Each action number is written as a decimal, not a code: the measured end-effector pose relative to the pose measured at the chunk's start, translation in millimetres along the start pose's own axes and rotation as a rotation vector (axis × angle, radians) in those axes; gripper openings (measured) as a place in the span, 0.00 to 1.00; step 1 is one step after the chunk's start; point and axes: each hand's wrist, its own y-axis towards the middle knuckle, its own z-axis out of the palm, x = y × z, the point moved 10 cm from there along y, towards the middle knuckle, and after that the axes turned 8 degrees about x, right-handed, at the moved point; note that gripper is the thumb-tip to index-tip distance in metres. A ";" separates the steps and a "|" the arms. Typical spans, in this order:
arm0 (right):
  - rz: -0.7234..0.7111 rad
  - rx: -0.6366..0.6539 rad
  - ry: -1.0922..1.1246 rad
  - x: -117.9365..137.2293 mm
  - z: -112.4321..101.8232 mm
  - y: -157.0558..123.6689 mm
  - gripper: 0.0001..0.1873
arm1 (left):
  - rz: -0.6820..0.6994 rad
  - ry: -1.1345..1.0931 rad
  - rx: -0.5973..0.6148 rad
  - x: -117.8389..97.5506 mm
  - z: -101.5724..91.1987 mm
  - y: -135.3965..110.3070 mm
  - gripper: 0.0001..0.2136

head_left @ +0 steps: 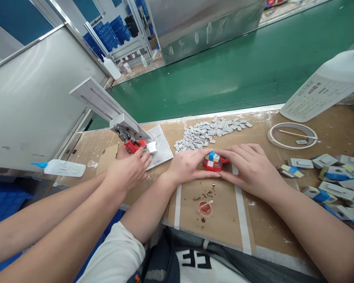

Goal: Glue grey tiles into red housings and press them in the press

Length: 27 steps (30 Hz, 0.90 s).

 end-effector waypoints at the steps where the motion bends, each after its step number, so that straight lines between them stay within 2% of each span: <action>1: -0.003 -0.001 -0.002 0.6 -0.6 0.3 0.15 | -0.003 -0.001 0.004 0.5 0.6 -0.2 0.35; 22: 0.007 0.007 0.013 -0.1 -0.1 0.7 0.15 | -0.018 0.023 -0.016 2.8 -0.7 -2.7 0.36; 27: 0.019 0.004 0.037 -1.8 -0.8 0.5 0.15 | -0.041 0.014 0.021 4.2 2.3 -0.8 0.37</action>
